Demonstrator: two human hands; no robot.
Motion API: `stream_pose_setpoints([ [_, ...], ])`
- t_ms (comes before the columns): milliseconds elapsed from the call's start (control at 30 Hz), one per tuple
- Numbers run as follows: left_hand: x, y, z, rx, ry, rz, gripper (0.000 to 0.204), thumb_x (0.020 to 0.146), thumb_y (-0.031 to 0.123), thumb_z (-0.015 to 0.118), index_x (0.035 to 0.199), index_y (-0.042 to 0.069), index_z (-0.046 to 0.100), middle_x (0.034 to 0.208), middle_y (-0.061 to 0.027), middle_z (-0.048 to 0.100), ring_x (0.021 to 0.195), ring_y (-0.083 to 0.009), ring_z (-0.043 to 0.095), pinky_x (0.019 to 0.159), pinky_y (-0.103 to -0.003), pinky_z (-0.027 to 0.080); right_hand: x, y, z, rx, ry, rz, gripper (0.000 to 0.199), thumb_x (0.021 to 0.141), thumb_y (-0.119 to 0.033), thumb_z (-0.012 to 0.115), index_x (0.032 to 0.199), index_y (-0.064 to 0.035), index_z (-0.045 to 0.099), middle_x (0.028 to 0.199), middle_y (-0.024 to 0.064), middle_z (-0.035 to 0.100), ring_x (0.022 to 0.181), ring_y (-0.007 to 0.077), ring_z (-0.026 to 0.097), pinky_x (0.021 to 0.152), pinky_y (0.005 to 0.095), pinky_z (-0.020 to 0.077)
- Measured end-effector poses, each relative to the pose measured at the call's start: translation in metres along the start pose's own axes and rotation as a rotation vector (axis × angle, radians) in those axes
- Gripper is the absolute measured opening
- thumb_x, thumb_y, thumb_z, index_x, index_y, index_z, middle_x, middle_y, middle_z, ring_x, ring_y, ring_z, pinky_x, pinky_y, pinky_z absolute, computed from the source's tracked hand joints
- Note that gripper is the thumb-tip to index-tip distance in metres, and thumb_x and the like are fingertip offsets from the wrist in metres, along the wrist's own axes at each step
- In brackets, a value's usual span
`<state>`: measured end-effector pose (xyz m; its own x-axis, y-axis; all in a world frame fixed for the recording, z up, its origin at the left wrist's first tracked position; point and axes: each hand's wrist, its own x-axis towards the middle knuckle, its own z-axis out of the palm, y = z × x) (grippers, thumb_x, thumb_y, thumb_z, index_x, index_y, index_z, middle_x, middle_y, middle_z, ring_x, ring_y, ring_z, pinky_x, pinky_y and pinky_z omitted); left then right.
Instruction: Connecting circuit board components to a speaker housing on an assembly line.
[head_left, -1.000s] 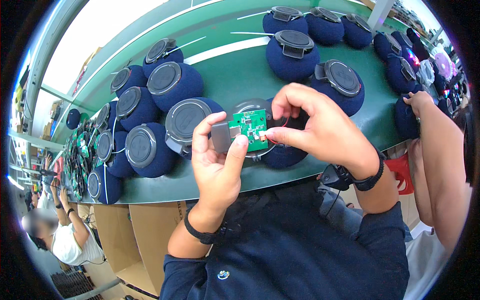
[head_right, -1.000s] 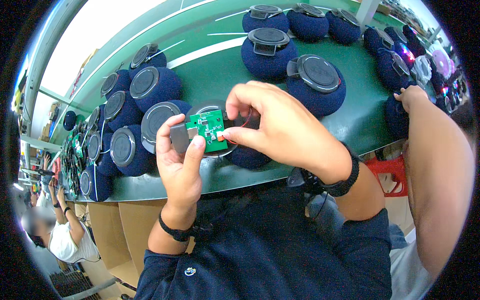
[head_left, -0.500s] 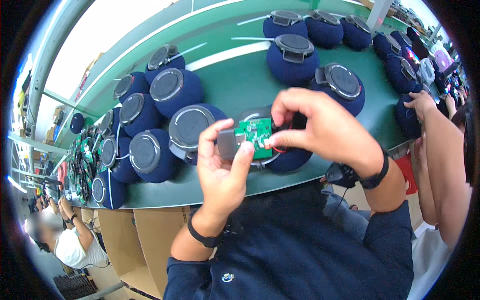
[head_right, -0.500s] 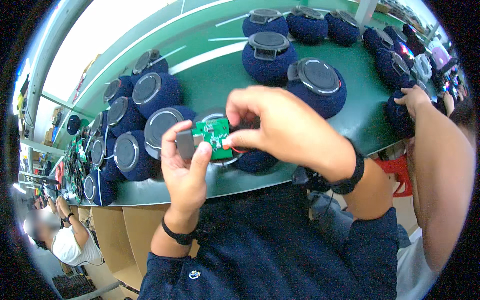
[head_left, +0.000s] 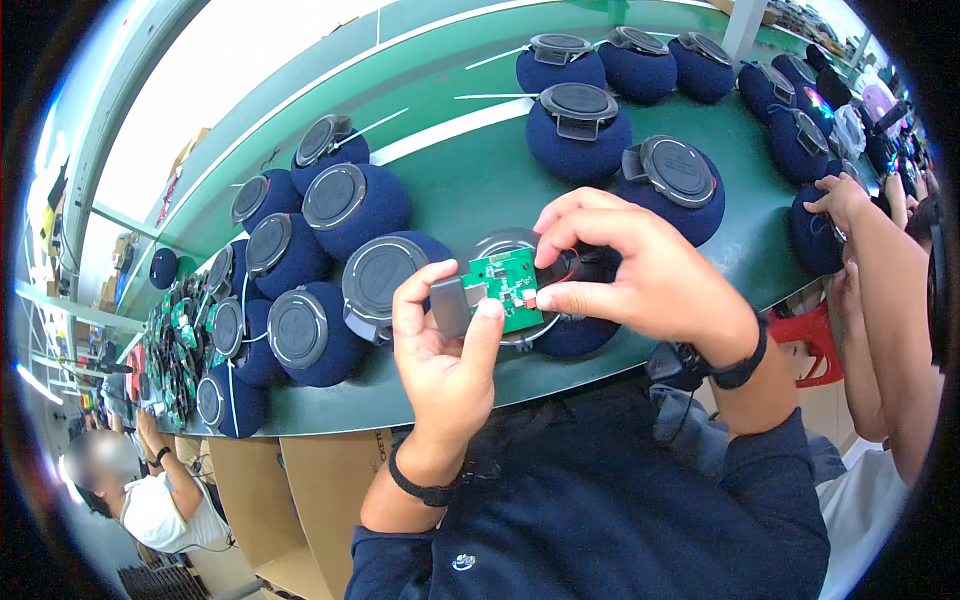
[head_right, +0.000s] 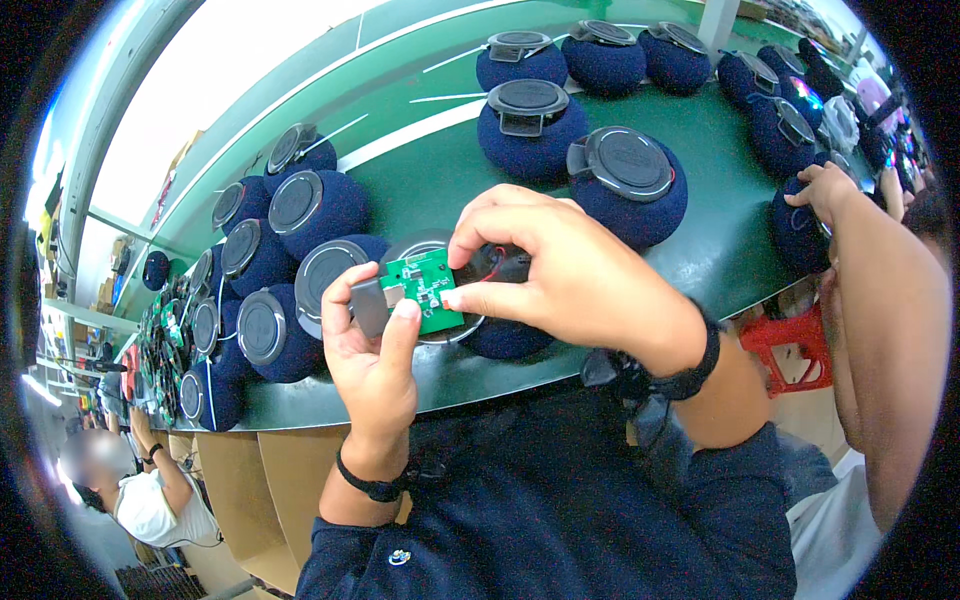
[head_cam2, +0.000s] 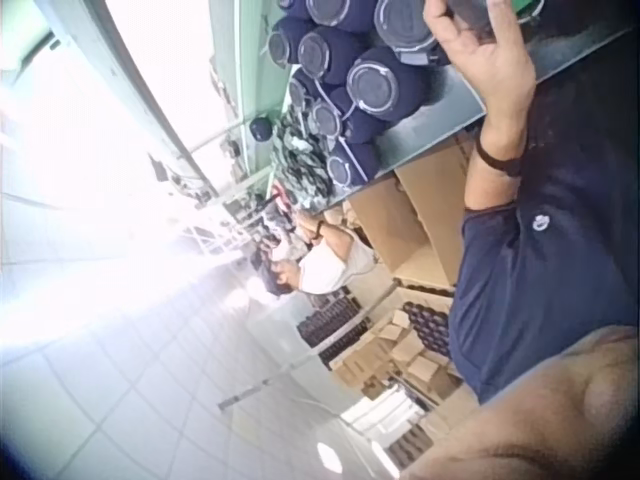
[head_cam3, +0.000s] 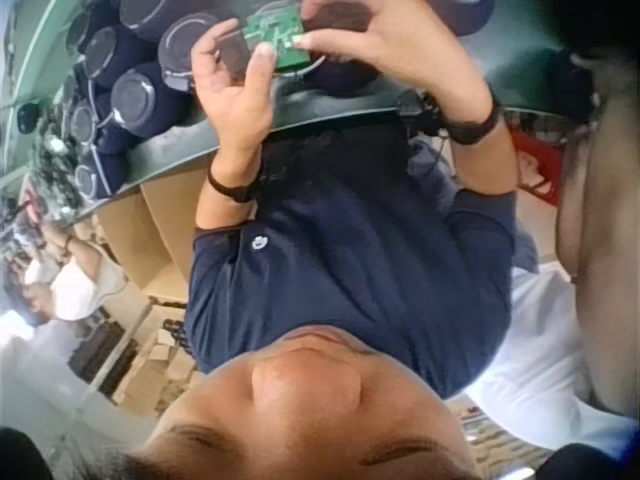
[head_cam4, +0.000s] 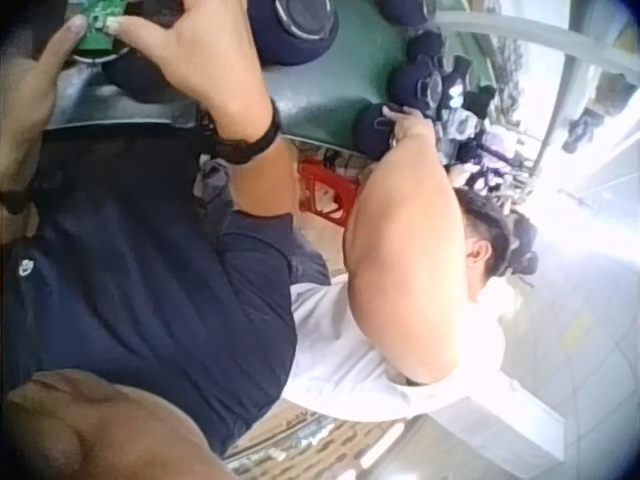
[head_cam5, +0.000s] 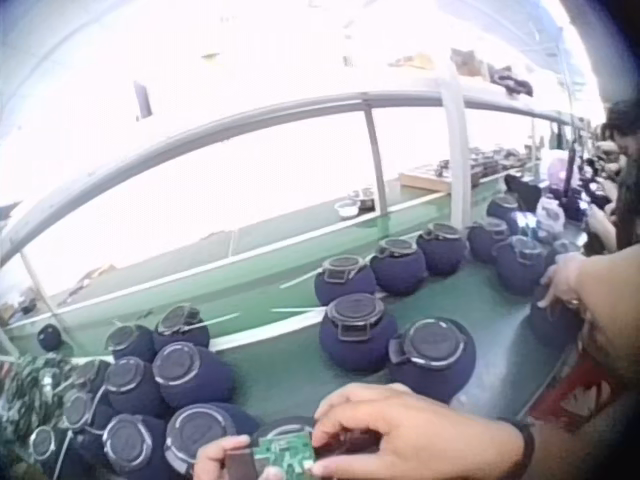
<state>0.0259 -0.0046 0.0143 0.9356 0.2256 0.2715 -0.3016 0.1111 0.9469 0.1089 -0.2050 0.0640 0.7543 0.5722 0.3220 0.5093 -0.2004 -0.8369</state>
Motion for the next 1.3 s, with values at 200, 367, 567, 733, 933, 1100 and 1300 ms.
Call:
stream_pose_setpoints([
  [200,-0.003,-0.007,-0.001,-0.137,0.084,-0.139,0.05,0.096,0.002,0.071,0.139,0.004,0.045,0.125,-0.0115,0.063,0.113,-0.0169,0.064,0.098,-0.032,0.053,-0.037,0.01,0.036,-0.239,0.355,-0.175,0.024,0.079,-0.018,0.083,0.099,-0.0065,0.076,0.123,0.0122,0.066,0.113,0.0312,0.063,0.099,0.0434,0.0457],
  [367,-0.005,-0.011,-0.003,-0.121,0.101,-0.118,0.051,0.096,0.004,0.072,0.14,0.005,0.045,0.125,-0.0106,0.064,0.112,-0.017,0.064,0.099,-0.033,0.052,-0.056,0.011,0.055,-0.336,0.331,-0.148,0.041,0.078,-0.021,0.084,0.115,-0.0088,0.074,0.142,0.0162,0.058,0.133,0.0391,0.054,0.11,0.0587,0.0382],
  [567,-0.008,-0.012,0.002,-0.142,0.115,-0.065,0.053,0.095,0.001,0.072,0.14,0.005,0.044,0.124,-0.0121,0.064,0.112,-0.0174,0.065,0.098,-0.032,0.052,-0.063,0.004,0.061,-0.428,0.273,-0.109,0.049,0.078,-0.025,0.083,0.123,-0.0114,0.072,0.153,0.0188,0.05,0.142,0.0438,0.045,0.114,0.0657,0.0312],
  [733,-0.012,-0.012,0.003,-0.152,0.093,-0.021,0.055,0.095,-0.003,0.069,0.142,0.005,0.041,0.127,-0.0148,0.064,0.112,-0.0188,0.065,0.099,-0.034,0.052,-0.067,0.011,0.067,-0.362,0.319,-0.12,0.054,0.079,-0.027,0.082,0.129,-0.012,0.07,0.156,0.019,0.047,0.144,0.0456,0.041,0.115,0.0666,0.029],
  [933,-0.014,-0.01,0.007,-0.14,0.106,-0.023,0.056,0.095,-0.003,0.069,0.143,0.005,0.041,0.126,-0.0155,0.064,0.113,-0.0194,0.065,0.1,-0.034,0.052,-0.066,0.011,0.066,-0.352,0.303,-0.125,0.06,0.081,-0.031,0.081,0.135,-0.0117,0.066,0.159,0.0203,0.043,0.147,0.0486,0.037,0.115,0.0689,0.0255],
  [1100,-0.016,-0.01,0.009,-0.121,0.099,0.0,0.056,0.095,-0.003,0.069,0.142,0.005,0.04,0.127,-0.0159,0.064,0.113,-0.0192,0.065,0.099,-0.034,0.052,-0.068,0.01,0.072,-0.345,0.306,-0.118,0.064,0.079,-0.032,0.081,0.138,-0.0107,0.064,0.162,0.0214,0.04,0.149,0.0502,0.033,0.115,0.0706,0.0233],
  [1300,-0.018,-0.013,0.017,-0.078,0.115,0.069,0.057,0.095,-0.004,0.069,0.142,0.005,0.04,0.125,-0.0161,0.063,0.112,-0.0192,0.066,0.098,-0.034,0.053,-0.066,0.014,0.07,-0.236,0.338,-0.144,0.07,0.075,-0.032,0.083,0.139,-0.0086,0.063,0.163,0.0229,0.039,0.15,0.0522,0.032,0.116,0.0698,0.0227],
])
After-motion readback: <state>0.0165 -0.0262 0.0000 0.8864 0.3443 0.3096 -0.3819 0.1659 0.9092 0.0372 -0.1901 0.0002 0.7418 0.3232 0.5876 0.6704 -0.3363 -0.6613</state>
